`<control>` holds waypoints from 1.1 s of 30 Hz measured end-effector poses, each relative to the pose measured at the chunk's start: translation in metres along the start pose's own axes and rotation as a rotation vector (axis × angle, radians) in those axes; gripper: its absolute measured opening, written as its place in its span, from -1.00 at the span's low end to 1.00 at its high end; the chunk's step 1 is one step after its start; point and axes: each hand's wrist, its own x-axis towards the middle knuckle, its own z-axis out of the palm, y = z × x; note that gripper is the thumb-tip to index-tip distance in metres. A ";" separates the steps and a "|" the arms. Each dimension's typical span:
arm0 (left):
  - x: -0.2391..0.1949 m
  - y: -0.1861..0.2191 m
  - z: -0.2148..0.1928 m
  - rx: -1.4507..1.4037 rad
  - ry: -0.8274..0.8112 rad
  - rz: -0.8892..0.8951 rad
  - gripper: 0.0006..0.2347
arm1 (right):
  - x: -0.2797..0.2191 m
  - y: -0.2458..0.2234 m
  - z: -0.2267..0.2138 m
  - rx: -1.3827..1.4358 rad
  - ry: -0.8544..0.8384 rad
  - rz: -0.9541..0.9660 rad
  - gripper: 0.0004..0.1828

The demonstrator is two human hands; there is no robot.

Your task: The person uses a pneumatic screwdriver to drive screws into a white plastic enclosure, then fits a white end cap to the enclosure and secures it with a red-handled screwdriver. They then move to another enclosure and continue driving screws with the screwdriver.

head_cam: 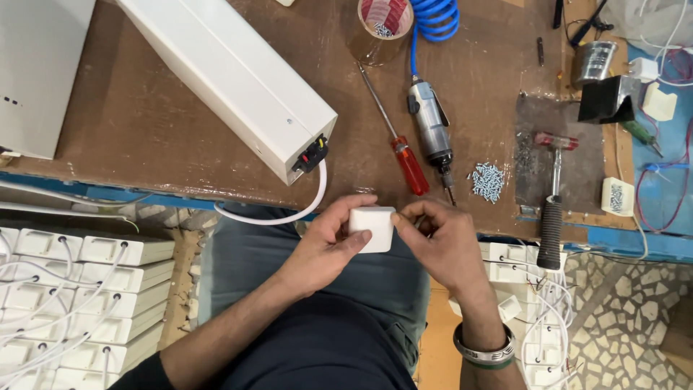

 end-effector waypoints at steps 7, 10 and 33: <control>0.002 -0.014 -0.004 -0.078 -0.013 0.005 -0.61 | -0.001 0.006 -0.002 0.084 0.064 0.142 -0.76; 0.002 -0.018 -0.006 -0.104 -0.036 0.018 -0.60 | -0.005 0.012 0.004 0.174 -0.055 0.237 -0.65; 0.001 -0.017 -0.009 -0.187 -0.055 -0.228 -0.72 | 0.054 0.103 -0.059 -0.778 0.254 -0.184 -0.83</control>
